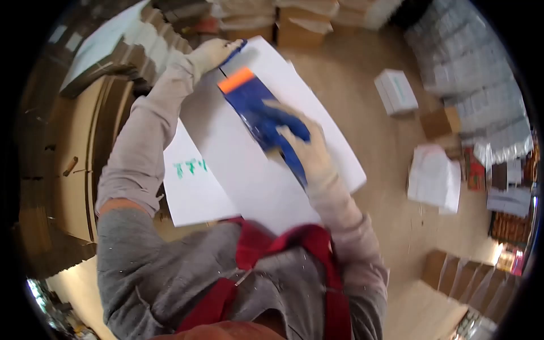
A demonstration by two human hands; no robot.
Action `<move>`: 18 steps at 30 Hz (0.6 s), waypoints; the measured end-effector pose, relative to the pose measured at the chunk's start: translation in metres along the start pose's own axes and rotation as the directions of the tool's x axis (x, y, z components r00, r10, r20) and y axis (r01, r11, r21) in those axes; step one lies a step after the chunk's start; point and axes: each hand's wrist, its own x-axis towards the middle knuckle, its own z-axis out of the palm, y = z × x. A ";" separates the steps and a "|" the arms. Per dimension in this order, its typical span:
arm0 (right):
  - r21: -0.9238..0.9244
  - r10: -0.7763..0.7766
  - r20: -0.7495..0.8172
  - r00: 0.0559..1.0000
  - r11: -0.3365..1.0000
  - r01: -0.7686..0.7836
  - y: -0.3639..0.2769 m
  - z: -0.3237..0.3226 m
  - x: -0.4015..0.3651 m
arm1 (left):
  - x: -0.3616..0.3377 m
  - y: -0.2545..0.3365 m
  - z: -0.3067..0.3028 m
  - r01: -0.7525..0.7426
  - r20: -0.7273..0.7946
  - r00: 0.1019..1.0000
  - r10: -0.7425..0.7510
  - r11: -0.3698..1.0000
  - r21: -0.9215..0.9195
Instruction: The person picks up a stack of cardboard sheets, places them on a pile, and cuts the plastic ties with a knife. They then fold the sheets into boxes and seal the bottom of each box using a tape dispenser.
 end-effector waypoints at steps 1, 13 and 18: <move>-0.005 0.026 0.000 1.000 1.000 -0.026 -0.006 -0.002 -0.015 | -0.011 0.013 0.020 -0.019 0.060 0.998 0.020 1.000 -0.017; -0.458 0.065 -0.399 0.915 0.850 -0.260 0.017 -0.036 -0.253 | -0.019 0.013 0.019 0.272 -0.312 0.928 -0.201 0.940 0.203; -0.284 -0.079 -0.434 0.898 0.957 -0.053 0.088 -0.053 -0.251 | 0.010 0.057 -0.003 -0.075 -0.295 0.949 0.112 0.988 0.132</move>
